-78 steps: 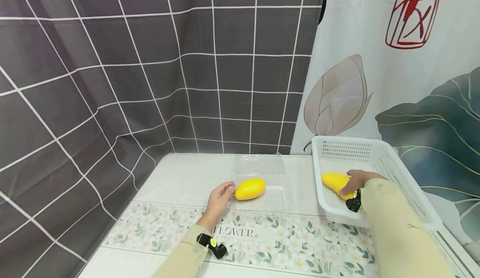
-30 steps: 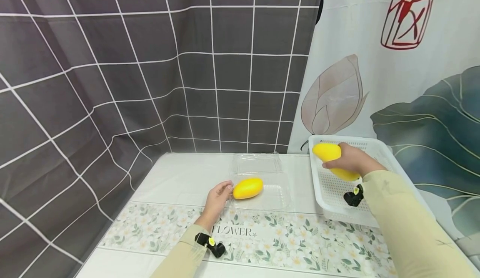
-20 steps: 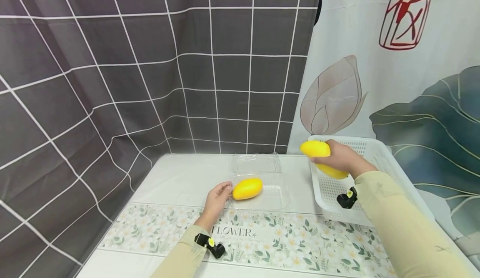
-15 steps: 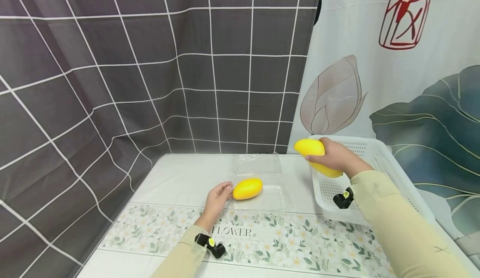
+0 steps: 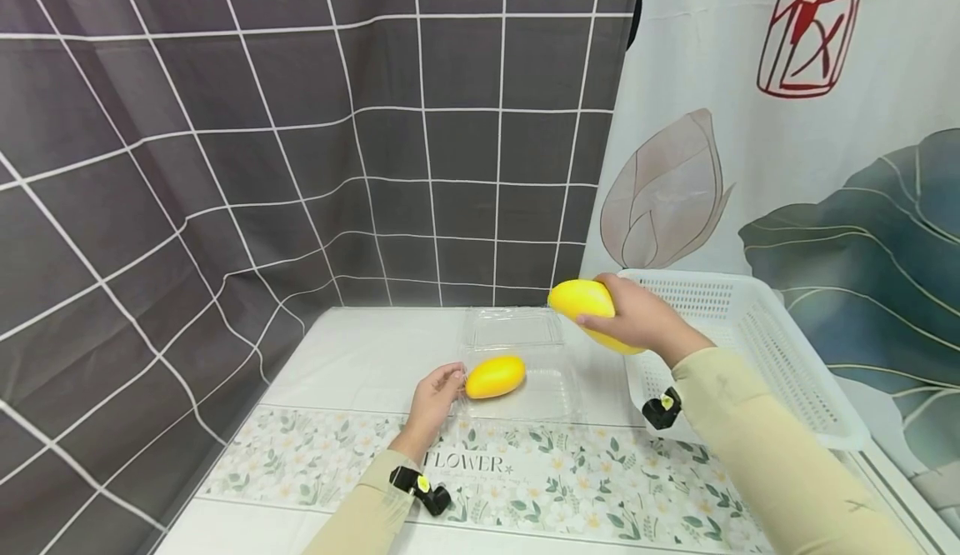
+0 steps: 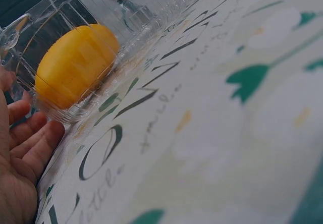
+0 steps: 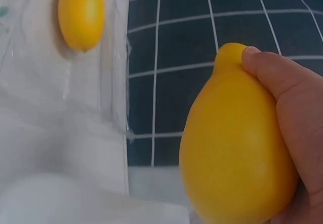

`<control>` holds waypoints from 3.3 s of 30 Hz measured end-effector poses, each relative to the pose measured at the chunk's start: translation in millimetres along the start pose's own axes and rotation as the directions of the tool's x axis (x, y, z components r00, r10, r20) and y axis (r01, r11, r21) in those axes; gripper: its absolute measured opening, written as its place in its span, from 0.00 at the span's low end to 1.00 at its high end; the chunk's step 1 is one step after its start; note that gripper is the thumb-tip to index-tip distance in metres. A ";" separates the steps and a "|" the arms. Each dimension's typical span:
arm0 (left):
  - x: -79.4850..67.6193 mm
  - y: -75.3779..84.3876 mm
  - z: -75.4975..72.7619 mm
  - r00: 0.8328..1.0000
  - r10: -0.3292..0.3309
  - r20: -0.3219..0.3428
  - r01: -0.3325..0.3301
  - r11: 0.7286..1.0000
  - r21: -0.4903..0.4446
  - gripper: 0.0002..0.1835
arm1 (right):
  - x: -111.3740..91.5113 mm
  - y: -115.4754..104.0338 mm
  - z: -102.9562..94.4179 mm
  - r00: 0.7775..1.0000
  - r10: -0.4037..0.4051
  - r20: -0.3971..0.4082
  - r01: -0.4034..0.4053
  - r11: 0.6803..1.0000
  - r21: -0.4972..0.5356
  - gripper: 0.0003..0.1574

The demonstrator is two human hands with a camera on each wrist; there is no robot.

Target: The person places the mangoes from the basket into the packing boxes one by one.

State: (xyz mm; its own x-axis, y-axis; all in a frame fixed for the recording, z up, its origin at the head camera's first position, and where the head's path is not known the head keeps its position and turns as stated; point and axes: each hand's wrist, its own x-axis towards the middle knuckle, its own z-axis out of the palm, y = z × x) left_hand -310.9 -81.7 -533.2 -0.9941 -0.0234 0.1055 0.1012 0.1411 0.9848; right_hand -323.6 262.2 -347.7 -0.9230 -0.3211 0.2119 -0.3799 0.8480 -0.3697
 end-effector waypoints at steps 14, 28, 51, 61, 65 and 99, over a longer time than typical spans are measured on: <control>1.0 -1.5 0.7 1.000 0.004 -0.001 -0.004 1.000 -0.006 0.19 | 2.4 -26.0 30.5 0.996 -0.072 0.055 0.070 0.997 0.037 0.43; 0.2 -0.4 -1.3 1.000 0.012 0.003 -0.012 1.000 0.002 0.19 | 1.1 -36.8 73.4 0.982 -0.156 0.104 0.150 0.987 0.066 0.45; 1.1 1.4 -0.1 1.000 0.020 0.009 -0.020 1.000 -0.023 0.19 | -4.5 -50.5 119.2 0.944 -0.312 0.103 0.312 0.950 0.020 0.43; 1.9 0.5 0.6 1.000 0.019 0.007 -0.019 1.000 -0.022 0.18 | -7.1 -45.7 134.3 0.931 -0.354 0.084 0.357 0.934 -0.020 0.44; 1.8 0.4 0.5 1.000 0.016 0.006 -0.016 0.999 -0.028 0.18 | -9.4 -45.9 136.9 0.935 -0.339 0.104 0.342 0.939 -0.017 0.42; 1.9 2.2 0.8 1.000 0.008 -0.002 -0.008 1.000 -0.013 0.18 | -43.5 -46.2 137.9 0.940 -0.341 -0.033 0.341 0.925 0.168 0.17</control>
State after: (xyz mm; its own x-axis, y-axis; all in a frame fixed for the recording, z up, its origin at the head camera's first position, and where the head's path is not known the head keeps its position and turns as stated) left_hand -312.6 -80.7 -531.0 -0.9932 -0.0243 0.1135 0.1095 0.1284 0.9857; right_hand -274.3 178.8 -464.6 -0.7360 -0.5767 0.3547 -0.6764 0.6037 -0.4220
